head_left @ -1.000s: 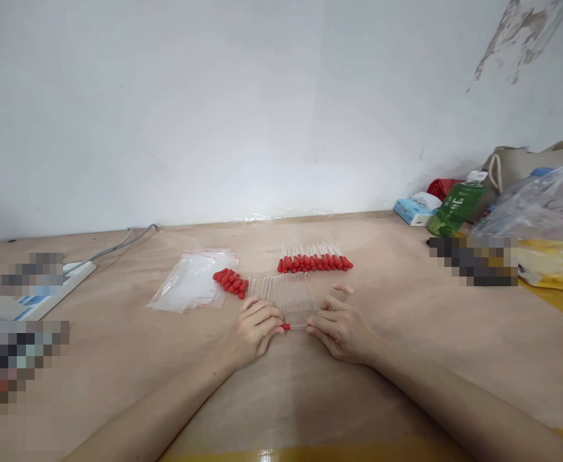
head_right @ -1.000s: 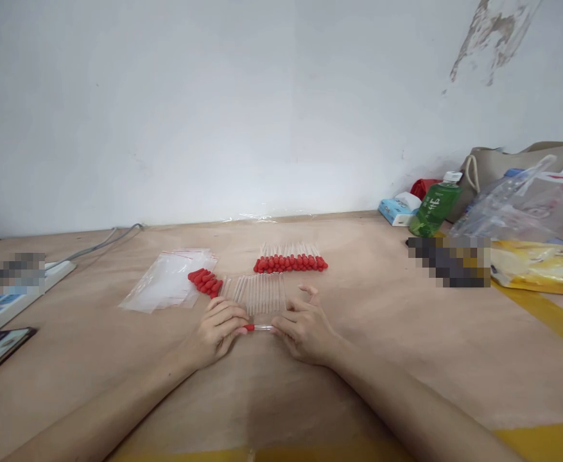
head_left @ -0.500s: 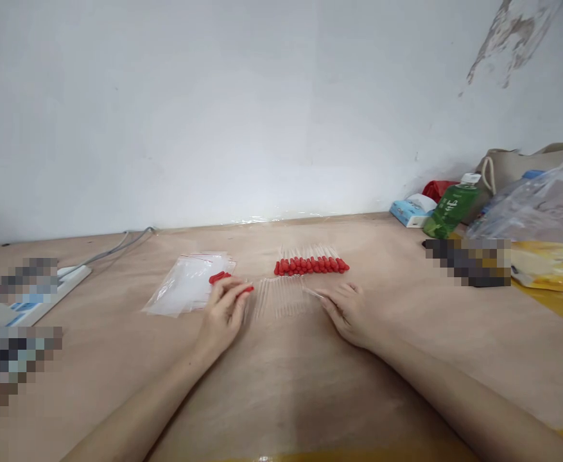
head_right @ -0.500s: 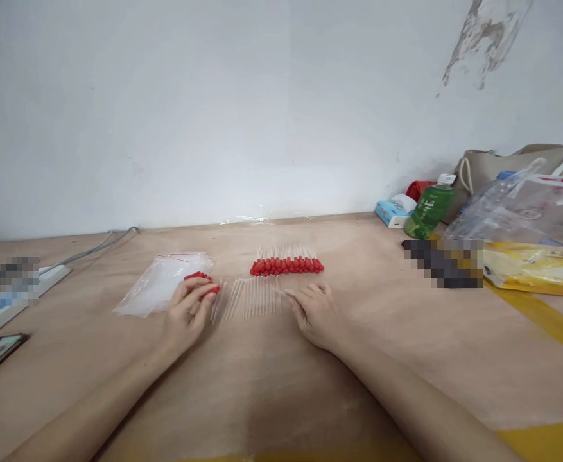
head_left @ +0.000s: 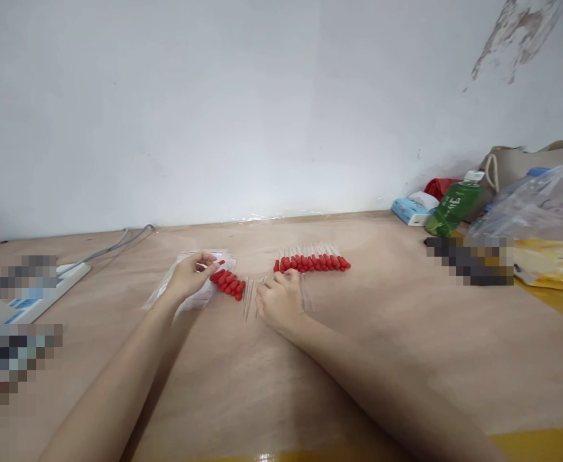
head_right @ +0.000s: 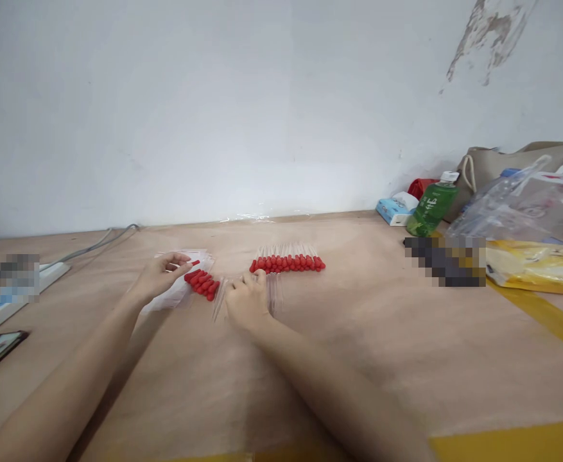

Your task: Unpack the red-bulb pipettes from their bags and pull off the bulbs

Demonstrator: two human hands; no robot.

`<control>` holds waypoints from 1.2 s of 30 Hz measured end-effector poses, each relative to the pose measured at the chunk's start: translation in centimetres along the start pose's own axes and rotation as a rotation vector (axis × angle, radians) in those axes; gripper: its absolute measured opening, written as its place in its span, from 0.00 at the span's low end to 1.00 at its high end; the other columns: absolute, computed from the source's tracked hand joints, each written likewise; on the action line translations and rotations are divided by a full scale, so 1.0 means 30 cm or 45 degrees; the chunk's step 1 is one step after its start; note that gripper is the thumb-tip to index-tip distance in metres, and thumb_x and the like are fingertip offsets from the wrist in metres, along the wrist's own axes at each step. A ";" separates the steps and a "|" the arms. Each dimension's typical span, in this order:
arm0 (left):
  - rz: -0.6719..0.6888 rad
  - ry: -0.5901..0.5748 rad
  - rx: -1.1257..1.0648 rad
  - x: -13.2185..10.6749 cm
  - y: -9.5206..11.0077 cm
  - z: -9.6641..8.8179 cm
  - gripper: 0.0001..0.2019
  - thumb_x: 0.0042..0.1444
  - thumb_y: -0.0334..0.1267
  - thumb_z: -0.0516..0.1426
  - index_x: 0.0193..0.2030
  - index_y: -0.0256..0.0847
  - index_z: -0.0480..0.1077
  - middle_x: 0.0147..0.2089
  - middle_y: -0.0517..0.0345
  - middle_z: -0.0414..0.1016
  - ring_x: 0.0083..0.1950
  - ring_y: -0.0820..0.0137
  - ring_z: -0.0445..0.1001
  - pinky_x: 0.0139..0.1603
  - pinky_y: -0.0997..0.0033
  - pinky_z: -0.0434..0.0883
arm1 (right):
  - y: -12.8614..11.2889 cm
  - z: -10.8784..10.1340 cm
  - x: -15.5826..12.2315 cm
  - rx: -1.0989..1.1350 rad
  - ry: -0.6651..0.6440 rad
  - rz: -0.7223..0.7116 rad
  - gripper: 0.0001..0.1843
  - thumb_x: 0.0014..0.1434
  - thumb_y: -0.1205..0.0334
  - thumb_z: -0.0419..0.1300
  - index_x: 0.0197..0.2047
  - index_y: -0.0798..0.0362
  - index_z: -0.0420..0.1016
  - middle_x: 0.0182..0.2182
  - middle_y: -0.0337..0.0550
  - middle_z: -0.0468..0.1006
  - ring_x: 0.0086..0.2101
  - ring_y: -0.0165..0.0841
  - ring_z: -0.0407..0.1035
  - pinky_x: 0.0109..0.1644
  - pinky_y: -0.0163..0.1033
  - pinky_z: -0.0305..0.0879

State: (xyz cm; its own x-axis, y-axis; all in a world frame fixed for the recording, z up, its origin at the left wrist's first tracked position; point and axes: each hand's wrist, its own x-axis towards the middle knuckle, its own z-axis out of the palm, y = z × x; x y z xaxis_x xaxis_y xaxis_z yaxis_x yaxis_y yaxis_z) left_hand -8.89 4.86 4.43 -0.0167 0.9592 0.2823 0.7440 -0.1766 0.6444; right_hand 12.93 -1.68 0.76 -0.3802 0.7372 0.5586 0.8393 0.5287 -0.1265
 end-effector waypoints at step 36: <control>-0.089 -0.369 0.689 0.051 0.357 0.324 0.12 0.46 0.43 0.53 0.23 0.37 0.73 0.29 0.45 0.76 0.36 0.56 0.74 0.40 0.61 0.64 | 0.305 -0.148 -0.230 0.063 0.386 0.167 0.08 0.55 0.64 0.52 0.37 0.53 0.71 0.26 0.39 0.72 0.31 0.30 0.65 0.42 0.40 0.48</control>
State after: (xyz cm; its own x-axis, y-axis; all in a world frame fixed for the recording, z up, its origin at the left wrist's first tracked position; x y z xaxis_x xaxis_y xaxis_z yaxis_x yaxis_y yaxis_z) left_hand 5.55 6.58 4.86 0.0479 0.9989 -0.0008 0.9823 -0.0470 0.1812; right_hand 24.96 -3.80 -0.61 -0.1310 0.6457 0.7522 0.8507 0.4629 -0.2492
